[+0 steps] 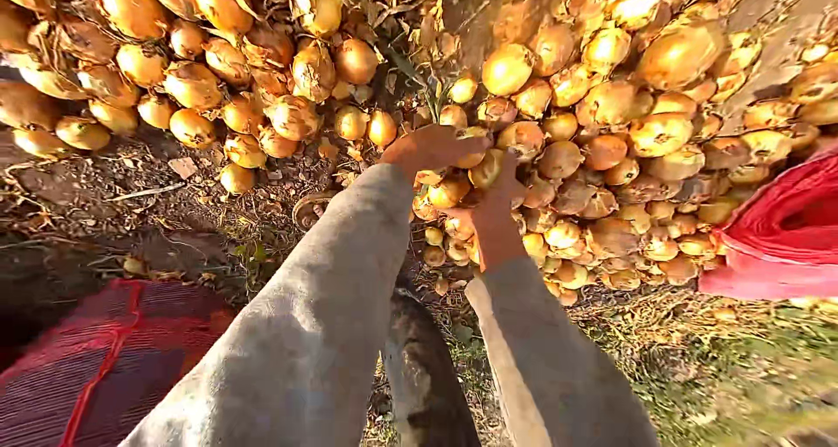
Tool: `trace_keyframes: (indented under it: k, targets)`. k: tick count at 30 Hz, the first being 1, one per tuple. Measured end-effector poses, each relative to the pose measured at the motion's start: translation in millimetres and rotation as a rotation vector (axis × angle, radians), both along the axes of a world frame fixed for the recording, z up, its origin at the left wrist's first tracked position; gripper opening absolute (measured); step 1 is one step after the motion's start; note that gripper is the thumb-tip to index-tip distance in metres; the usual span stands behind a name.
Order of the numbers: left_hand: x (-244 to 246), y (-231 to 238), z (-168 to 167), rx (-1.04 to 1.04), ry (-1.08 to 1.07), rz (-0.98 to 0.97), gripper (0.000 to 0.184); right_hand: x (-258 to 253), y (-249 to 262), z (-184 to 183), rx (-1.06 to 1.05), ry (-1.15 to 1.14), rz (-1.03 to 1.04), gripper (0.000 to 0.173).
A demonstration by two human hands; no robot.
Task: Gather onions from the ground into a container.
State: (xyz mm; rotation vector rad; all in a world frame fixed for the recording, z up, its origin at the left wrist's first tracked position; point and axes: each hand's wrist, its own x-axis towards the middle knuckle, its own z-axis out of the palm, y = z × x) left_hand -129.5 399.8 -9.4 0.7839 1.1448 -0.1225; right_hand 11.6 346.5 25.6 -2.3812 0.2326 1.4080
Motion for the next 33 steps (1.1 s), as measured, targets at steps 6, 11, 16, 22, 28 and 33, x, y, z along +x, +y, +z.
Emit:
trace_keyframes:
  k: [6,11,16,22,28,33]
  targets:
    - [-20.2,-38.7,-1.7,-0.098,-0.106,0.347,0.08,3.5,-30.8,-6.1,0.244,0.234,-0.006,0.075]
    - [-66.7,-63.4,0.6,-0.294,-0.228,0.673,0.068,-12.6,-41.2,-11.7,0.356,0.535,0.0,0.086]
    - [-115.1,-164.1,71.7,-0.297,-0.698,1.042,0.067,-22.8,-68.1,53.1,0.508,0.357,0.295,0.058]
    - [-129.5,-345.8,215.6,-0.002,-0.826,1.821,0.043,-27.2,-113.2,187.3,0.242,0.498,0.736,0.078]
    - [-109.2,-546.2,327.8,0.068,-0.945,1.997,0.063,-110.8,-223.0,294.6,-0.027,0.858,0.908,0.072]
    - [-133.2,-697.6,427.9,0.519,-0.563,2.131,0.075,-243.3,-361.1,341.5,0.097,1.218,1.209,0.093]
